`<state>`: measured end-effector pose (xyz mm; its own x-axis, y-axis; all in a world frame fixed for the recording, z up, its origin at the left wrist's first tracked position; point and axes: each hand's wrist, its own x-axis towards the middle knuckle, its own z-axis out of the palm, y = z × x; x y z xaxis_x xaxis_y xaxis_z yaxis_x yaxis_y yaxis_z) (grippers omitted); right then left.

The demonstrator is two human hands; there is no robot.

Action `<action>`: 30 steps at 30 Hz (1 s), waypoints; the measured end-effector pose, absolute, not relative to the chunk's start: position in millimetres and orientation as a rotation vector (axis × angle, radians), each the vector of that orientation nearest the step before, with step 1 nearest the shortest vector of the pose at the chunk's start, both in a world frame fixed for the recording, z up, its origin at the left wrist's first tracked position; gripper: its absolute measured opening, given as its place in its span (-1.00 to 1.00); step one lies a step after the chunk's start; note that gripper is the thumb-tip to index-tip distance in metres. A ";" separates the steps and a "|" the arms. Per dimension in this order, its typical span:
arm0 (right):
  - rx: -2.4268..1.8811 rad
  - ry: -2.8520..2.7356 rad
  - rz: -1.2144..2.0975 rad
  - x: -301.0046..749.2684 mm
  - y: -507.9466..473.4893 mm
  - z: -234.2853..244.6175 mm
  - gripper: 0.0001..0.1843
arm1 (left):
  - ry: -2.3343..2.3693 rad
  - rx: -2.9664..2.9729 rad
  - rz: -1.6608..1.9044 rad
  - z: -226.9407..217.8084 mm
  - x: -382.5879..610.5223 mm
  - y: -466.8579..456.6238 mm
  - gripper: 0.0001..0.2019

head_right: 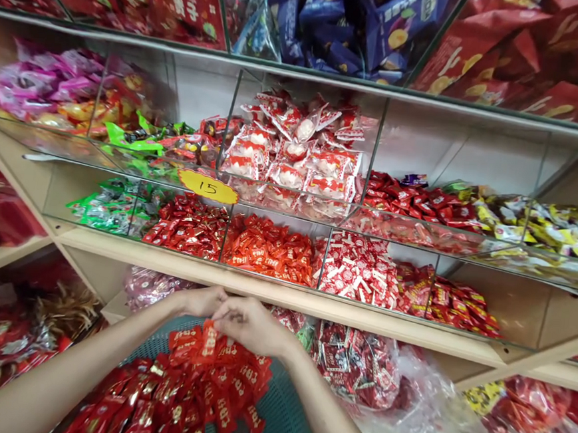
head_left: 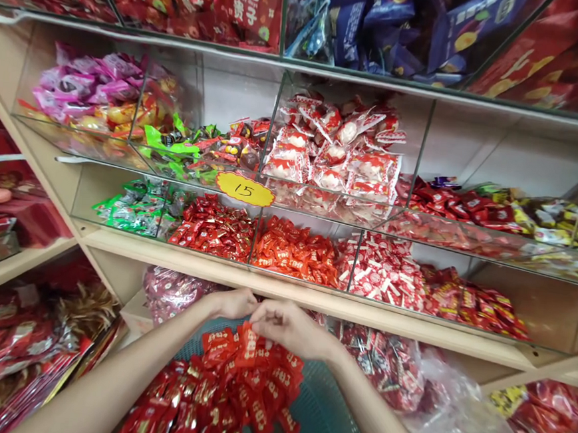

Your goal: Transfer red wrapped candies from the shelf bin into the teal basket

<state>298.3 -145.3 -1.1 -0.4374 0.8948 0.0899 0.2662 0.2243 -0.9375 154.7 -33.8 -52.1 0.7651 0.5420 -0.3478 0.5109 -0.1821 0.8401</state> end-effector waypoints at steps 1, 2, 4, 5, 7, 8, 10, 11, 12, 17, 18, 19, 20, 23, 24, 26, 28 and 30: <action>-1.102 -1.991 1.136 296.5 -148.0 -1.5 -0.88 | 0.826 1.853 0.017 -51.1 154.0 -34.3 -0.52; -1.132 -2.125 1.038 293.8 -150.8 -2.0 -0.88 | 0.838 1.882 0.000 -49.9 153.5 -34.9 -0.49; -1.178 -2.332 0.850 286.6 -156.1 -4.9 -0.82 | 0.855 1.935 -0.025 -47.5 153.1 -35.9 -0.44; -1.195 -2.407 0.766 282.4 -158.3 -7.6 -0.80 | 0.857 1.953 -0.032 -46.5 153.0 -36.3 -0.42; -1.208 -2.534 0.594 274.1 -161.8 -15.5 -0.76 | 0.849 1.960 -0.040 -45.6 152.9 -36.4 -0.40; -1.207 -2.592 0.513 270.3 -162.9 -20.3 -0.75 | 0.847 1.959 -0.044 -45.6 152.7 -36.4 -0.40; -1.196 -2.701 0.377 263.7 -164.2 -29.8 -0.77 | 0.849 1.960 -0.048 -46.0 152.2 -36.1 -0.39; -1.189 -2.749 0.321 260.9 -164.4 -34.0 -0.77 | 0.852 1.961 -0.051 -46.1 151.8 -36.1 -0.39; -1.185 -2.787 0.274 258.3 -164.5 -37.8 -0.78 | 0.852 1.959 -0.055 -46.1 151.6 -36.1 -0.39; -1.183 -2.866 0.106 246.5 -163.1 -51.5 -0.81 | 0.850 1.974 -0.070 -45.5 151.3 -36.7 -0.40; -1.174 -2.870 0.068 244.6 -162.8 -53.9 -0.81 | 0.850 1.986 -0.062 -45.5 151.4 -36.7 -0.40; -1.166 -2.872 0.030 243.0 -162.7 -56.2 -0.80 | 0.847 1.996 -0.054 -45.7 151.5 -36.7 -0.41; -1.158 -2.874 -0.005 241.7 -162.6 -58.0 -0.80 | 0.843 2.000 -0.047 -45.9 151.6 -36.7 -0.41; -1.158 -2.878 -0.054 240.1 -163.0 -57.9 -0.83 | 0.840 1.991 -0.037 -46.6 151.6 -36.6 -0.41; -1.170 -2.873 -0.045 240.5 -163.1 -55.3 -0.84 | 0.845 1.990 -0.036 -46.8 151.5 -36.5 -0.41; -1.190 -2.837 0.027 243.4 -162.7 -46.0 -0.86 | 0.853 1.994 -0.032 -47.7 151.0 -35.7 -0.41; -1.200 -2.743 0.148 250.1 -160.6 -32.9 -0.85 | 0.854 1.987 -0.024 -49.4 150.6 -34.3 -0.42; -1.203 -2.585 0.249 261.4 -156.6 -19.5 -0.82 | 0.830 1.961 0.000 -51.5 150.9 -32.9 -0.44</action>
<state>261.4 -156.6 -19.5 -0.6148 0.7684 0.1778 0.7203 0.6388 -0.2703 150.9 -32.9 -51.5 0.7673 0.5496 -0.3306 0.5493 -0.2972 0.7810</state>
